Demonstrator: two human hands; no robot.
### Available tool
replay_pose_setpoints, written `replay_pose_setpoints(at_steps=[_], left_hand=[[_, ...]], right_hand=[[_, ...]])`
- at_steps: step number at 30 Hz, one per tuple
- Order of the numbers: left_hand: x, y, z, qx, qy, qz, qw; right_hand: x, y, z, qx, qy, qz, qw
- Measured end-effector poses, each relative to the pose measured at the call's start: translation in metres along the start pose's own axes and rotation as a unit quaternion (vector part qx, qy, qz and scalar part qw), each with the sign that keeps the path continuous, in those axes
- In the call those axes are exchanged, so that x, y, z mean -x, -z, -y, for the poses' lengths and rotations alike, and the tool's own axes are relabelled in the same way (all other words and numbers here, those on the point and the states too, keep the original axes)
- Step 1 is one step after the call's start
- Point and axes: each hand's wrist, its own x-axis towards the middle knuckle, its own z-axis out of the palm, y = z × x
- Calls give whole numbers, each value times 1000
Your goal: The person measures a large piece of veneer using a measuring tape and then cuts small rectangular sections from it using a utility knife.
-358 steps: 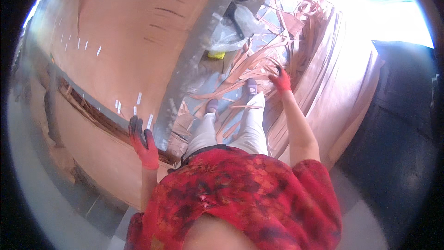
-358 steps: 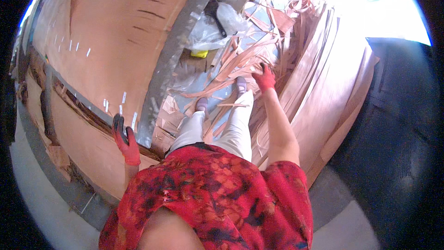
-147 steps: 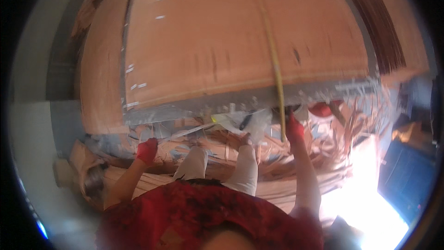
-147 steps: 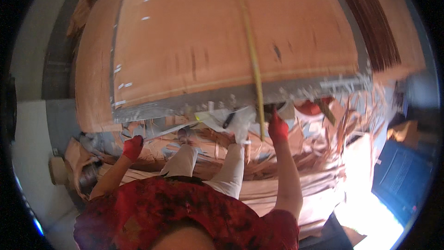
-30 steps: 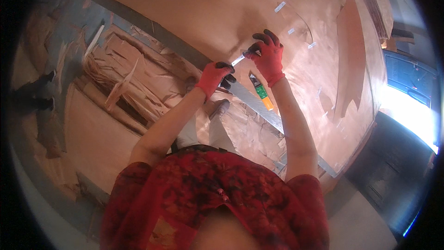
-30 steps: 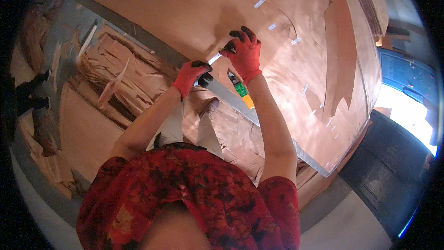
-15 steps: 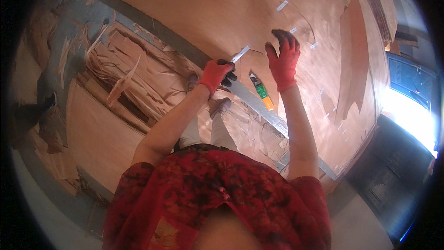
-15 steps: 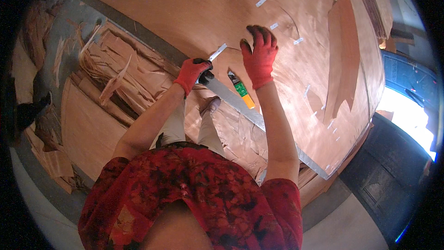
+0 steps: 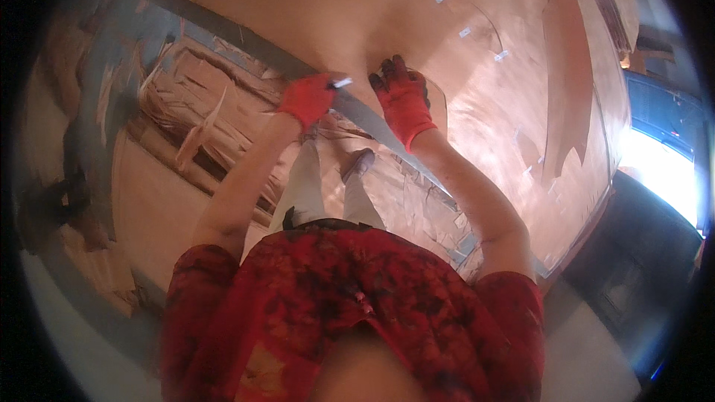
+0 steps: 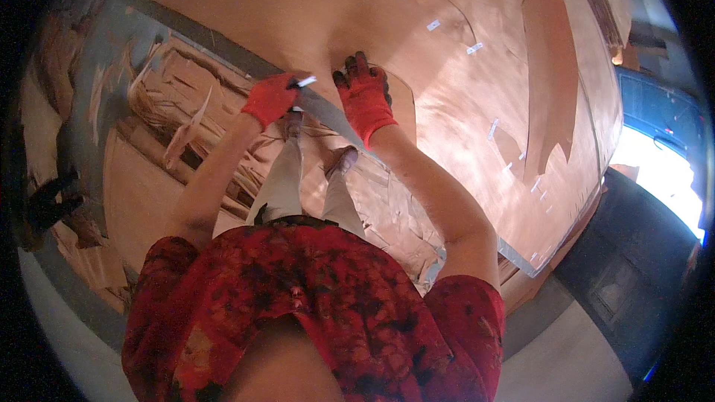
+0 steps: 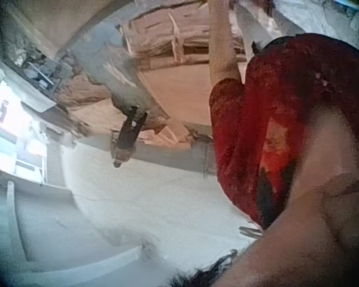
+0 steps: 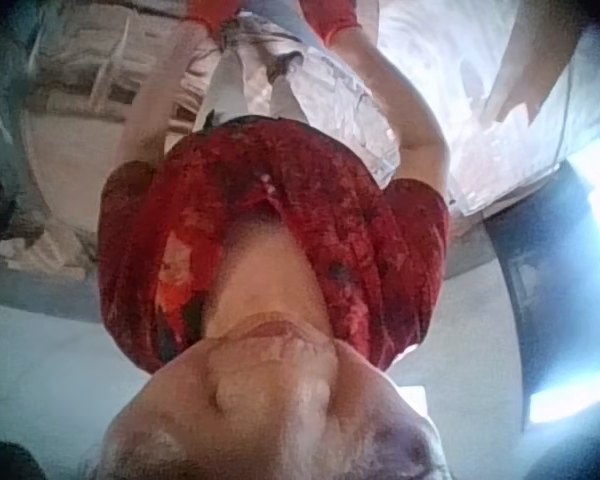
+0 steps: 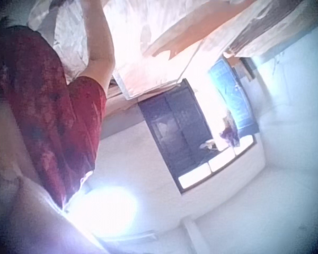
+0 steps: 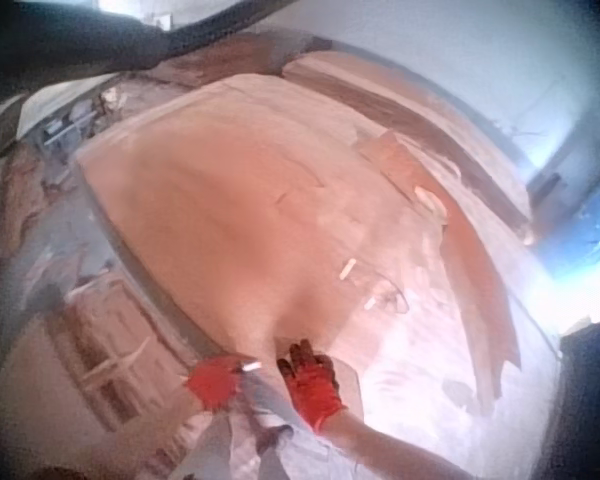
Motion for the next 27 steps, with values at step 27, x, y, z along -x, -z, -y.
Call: replay_pose_setpoints(at_steps=[27], left_hand=[[7,-57,-114,208,-63,33,976]], right_hand=[[71,-18,-80,-184,-254,-122,942]])
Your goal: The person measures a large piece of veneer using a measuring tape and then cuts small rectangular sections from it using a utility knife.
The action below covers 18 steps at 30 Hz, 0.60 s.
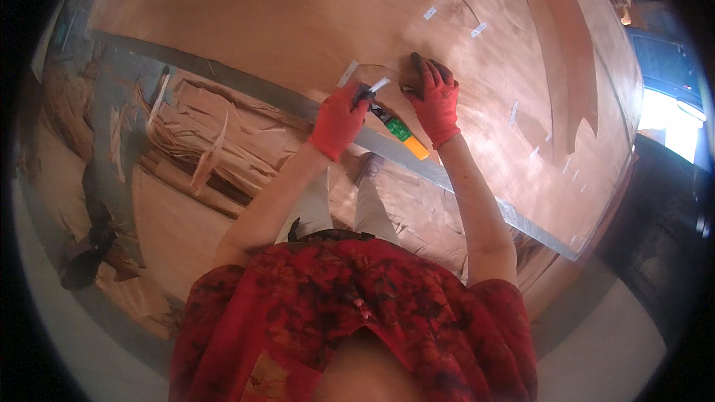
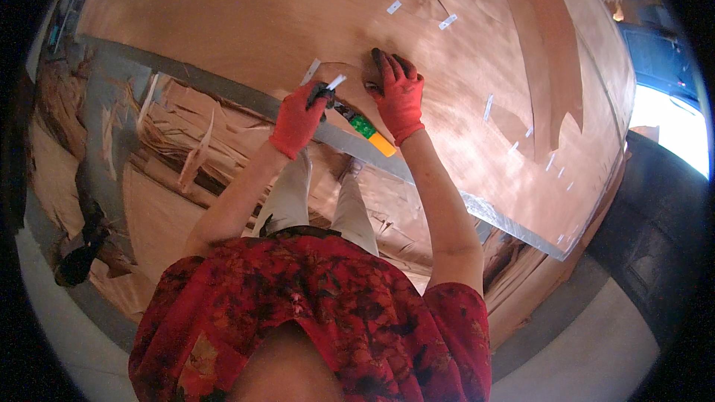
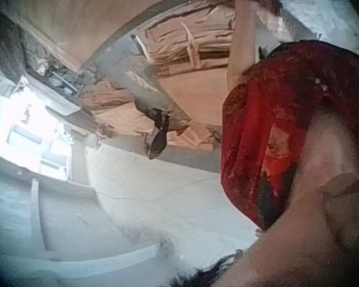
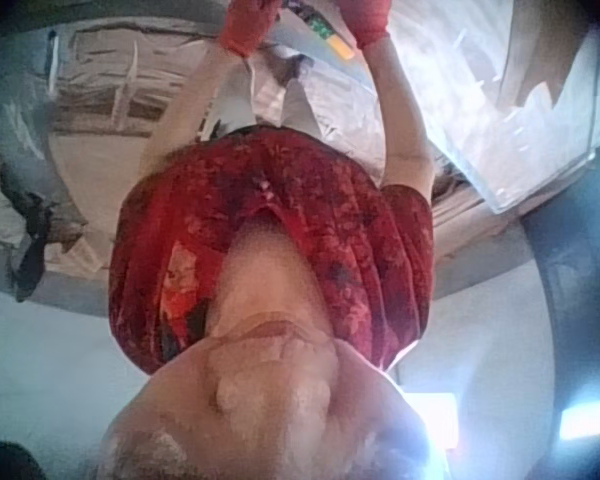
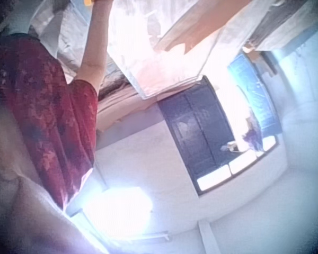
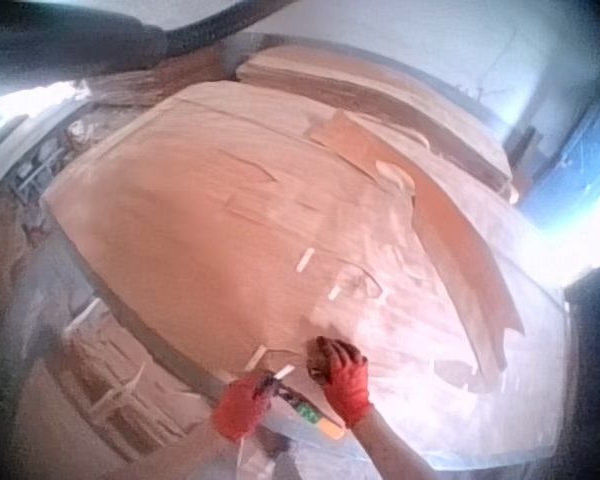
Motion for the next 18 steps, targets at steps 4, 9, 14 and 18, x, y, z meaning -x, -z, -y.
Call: replay_pose_setpoints(at_steps=[4,9,14,18], left_hand=[[4,-4,0,-270,-285,-41,919],[-3,-23,27,-286,-282,-18,916],[-5,-28,32,-295,-290,-23,910],[-4,-31,31,-299,-294,-27,907]], right_hand=[[-1,0,1,0,-9,13,1000],[-4,0,1,-7,-8,18,1000],[-4,3,-4,-45,3,15,999],[-3,3,-18,-91,16,11,996]])
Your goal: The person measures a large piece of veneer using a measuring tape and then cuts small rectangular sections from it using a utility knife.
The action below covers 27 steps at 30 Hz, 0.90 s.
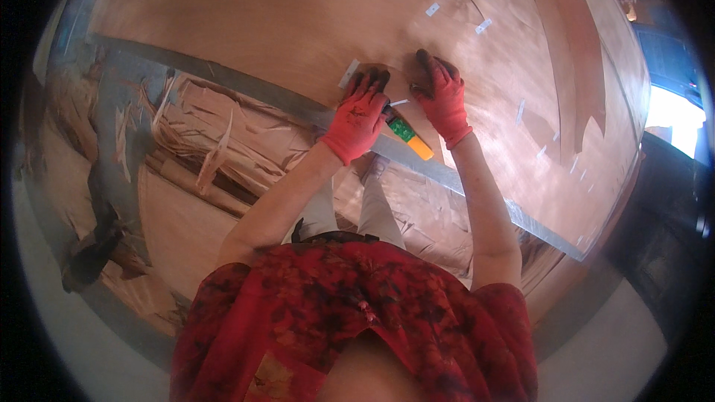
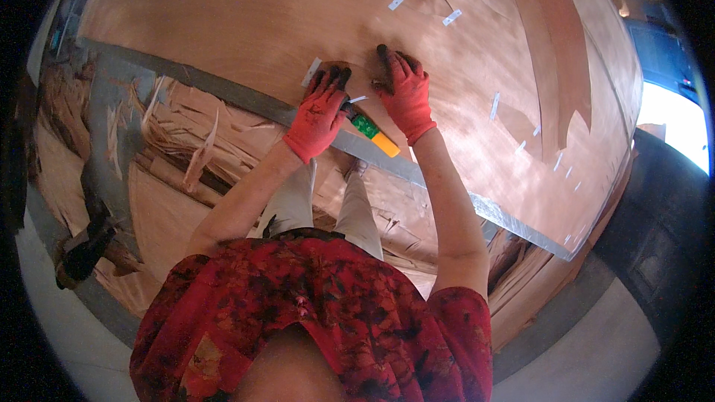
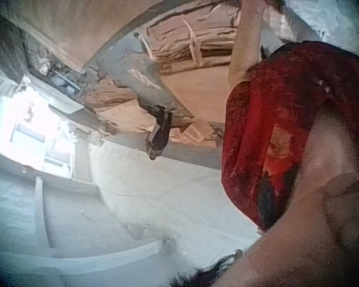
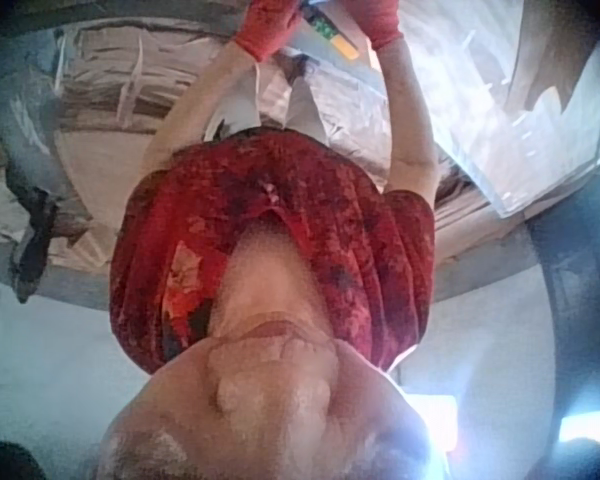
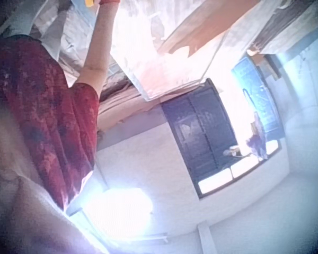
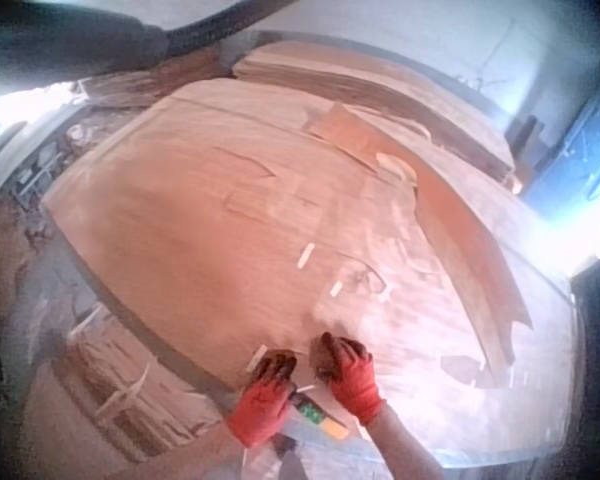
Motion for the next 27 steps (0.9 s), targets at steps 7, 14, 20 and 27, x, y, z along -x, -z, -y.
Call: replay_pose_setpoints(at_steps=[7,14,20,27], left_hand=[[1,-2,1,-8,-1,-6,1000],[1,-7,2,-32,2,-15,999],[-2,-3,-1,-35,3,-5,999],[-4,-4,-3,-23,0,-17,1000]], right_hand=[[-11,40,-8,-172,-104,-23,979],[7,21,-12,-1,-13,-16,1000],[11,11,-3,45,-5,-16,999],[13,10,-5,80,24,1,996]])
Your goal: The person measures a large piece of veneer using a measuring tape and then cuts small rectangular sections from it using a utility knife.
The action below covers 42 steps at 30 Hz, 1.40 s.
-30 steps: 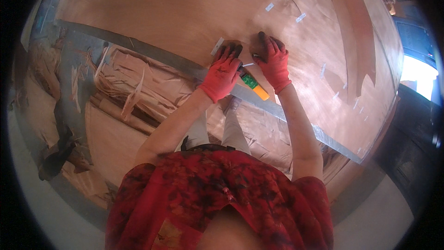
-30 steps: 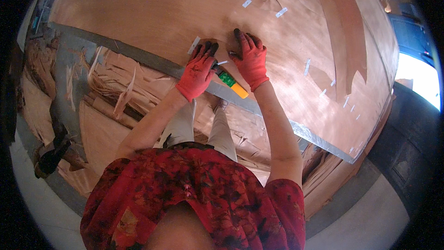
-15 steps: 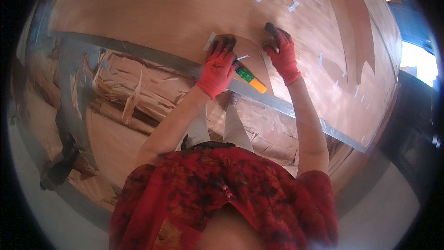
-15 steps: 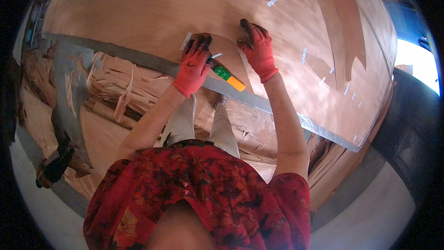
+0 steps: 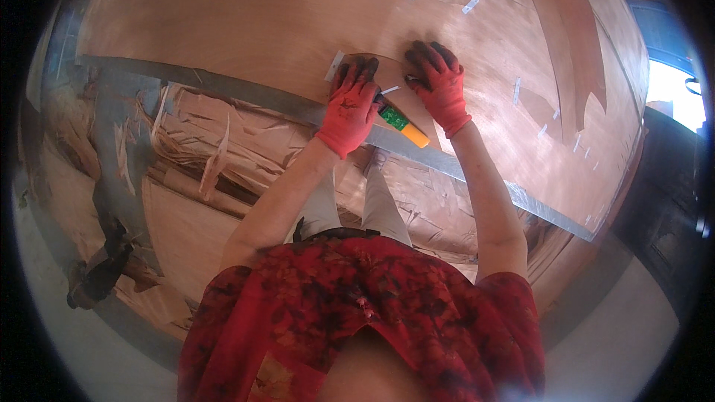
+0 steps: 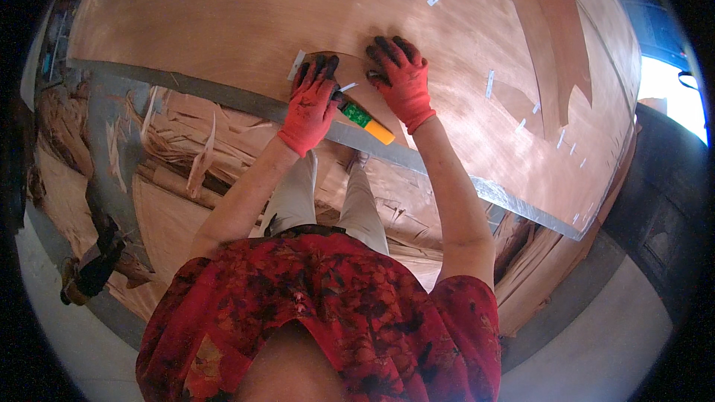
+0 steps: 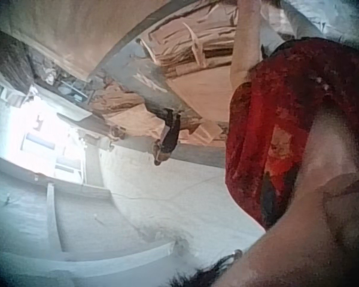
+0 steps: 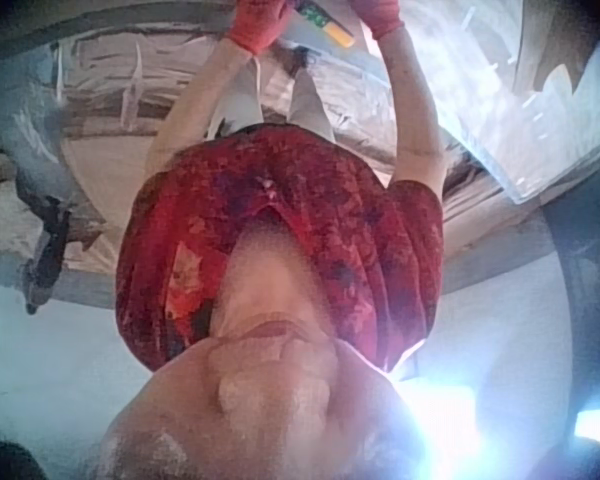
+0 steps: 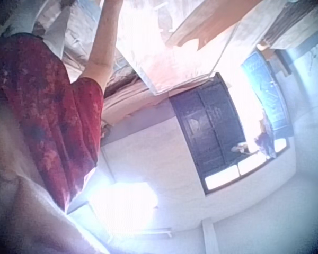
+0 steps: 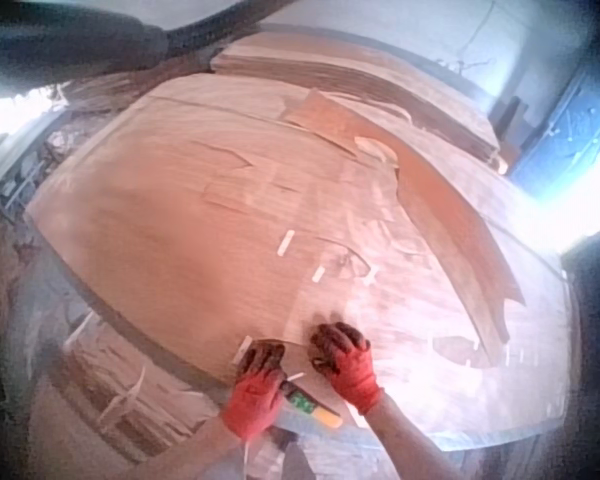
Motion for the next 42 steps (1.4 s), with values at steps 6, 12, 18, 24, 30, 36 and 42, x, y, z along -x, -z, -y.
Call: replay_pose_setpoints(at_steps=[6,12,18,24,30,36,42], left_hand=[[1,-4,1,4,5,-7,1000],[-1,-6,1,-5,3,-9,1000],[-1,-5,-1,1,9,-10,1000],[-5,-3,-5,5,15,-12,1000],[0,-6,-1,9,17,-16,1000],[0,36,3,157,132,-18,979],[-44,36,11,495,402,95,765]], right_hand=[[0,2,0,-3,2,10,1000],[-2,3,6,-4,-12,-1,1000],[-1,-2,6,5,-15,-13,1000],[-1,-1,6,8,-16,-8,1000],[-1,-7,10,6,-25,-35,999],[1,-13,6,-26,-53,-61,996],[-2,-12,12,4,-41,-69,997]])
